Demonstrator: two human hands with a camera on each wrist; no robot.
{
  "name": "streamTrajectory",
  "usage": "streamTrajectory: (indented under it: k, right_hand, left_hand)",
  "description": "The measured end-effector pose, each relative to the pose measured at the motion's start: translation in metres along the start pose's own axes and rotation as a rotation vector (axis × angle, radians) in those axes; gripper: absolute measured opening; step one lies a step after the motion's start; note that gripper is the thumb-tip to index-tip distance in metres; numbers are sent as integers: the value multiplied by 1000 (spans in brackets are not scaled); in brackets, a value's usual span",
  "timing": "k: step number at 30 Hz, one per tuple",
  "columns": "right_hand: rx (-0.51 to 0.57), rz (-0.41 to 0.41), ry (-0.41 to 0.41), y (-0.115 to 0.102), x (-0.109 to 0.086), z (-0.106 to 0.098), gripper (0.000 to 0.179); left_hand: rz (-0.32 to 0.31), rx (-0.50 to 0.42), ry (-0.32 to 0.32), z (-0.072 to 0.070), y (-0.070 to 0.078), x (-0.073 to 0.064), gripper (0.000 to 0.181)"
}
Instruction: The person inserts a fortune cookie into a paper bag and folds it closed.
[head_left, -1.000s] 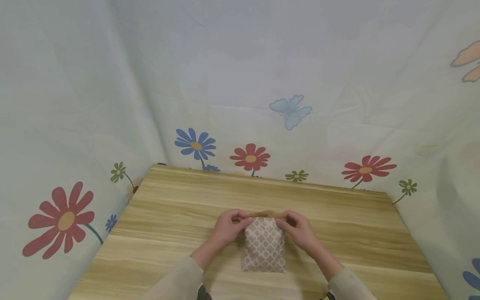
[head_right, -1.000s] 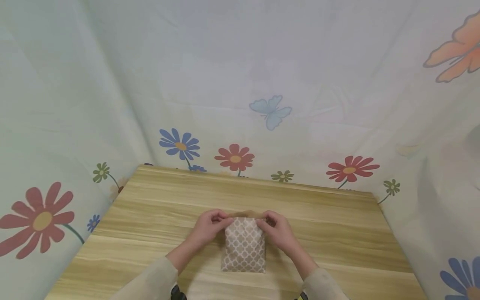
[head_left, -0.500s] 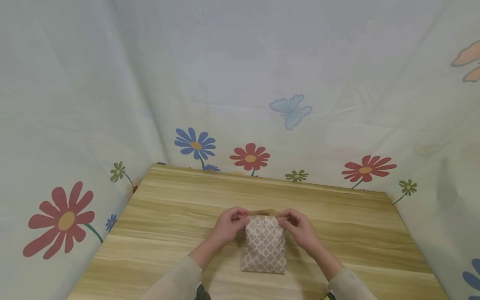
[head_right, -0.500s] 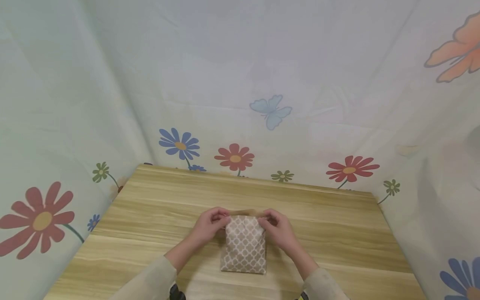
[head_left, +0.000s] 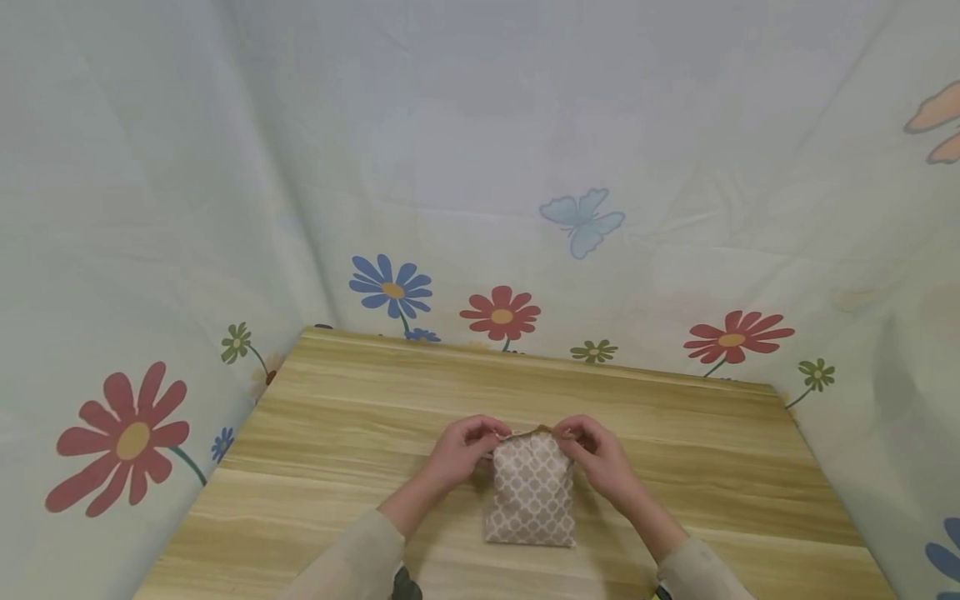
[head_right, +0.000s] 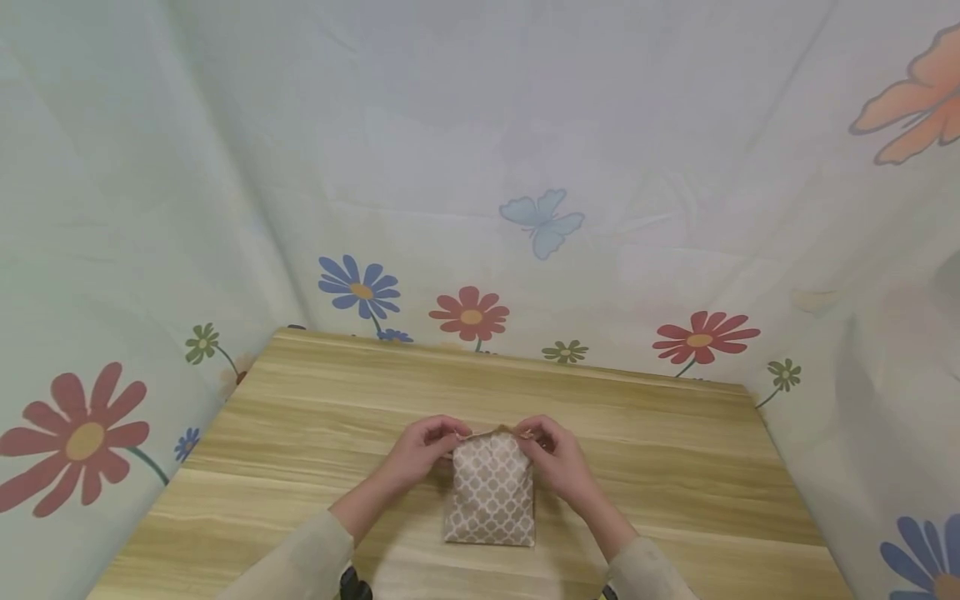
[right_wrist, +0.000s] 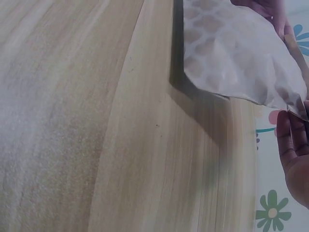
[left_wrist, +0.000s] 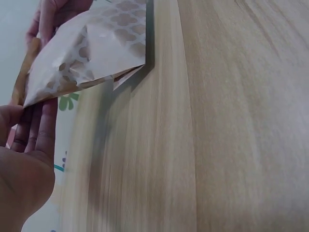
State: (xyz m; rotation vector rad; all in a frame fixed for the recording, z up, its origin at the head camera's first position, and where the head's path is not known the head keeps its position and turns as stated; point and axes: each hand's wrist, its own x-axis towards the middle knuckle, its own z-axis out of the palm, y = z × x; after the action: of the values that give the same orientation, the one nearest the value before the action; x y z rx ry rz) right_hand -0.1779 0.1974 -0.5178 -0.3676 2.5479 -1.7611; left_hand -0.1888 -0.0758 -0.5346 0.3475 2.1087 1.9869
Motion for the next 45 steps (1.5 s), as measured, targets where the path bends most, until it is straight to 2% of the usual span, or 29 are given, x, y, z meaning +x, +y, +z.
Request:
streamTrajectory:
  k: [4,11,17,24,28,36,40,45]
  right_hand:
    - [15,-18,-8,0,-1,0,14]
    - [29,-12,-21,1,-3,-4,14]
    - [16,-16,-39,1,-5,-7,16]
    - [18,-43,-64,2,-6,-11,17]
    - [9,-26,-91,3,-6,-15,20]
    - [37,52,-148,-3,-3,-20,31]
    - [-54,31,-188,-7,5,-20,30]
    - [-150,-2,-279,-13,13,-21,22]
  left_hand:
    - [6,17,6,1,-1,0,19]
    - [-15,-7,10,4,-1,0,17]
    - [0,69,54,9,0,4,18]
    - [-7,88,41,9,1,5,17]
    - [-21,84,27,8,0,5,21]
    - [-50,91,26,9,1,4,16]
    - [-33,92,13,11,3,4,16]
    - [-14,83,-8,14,4,4,15]
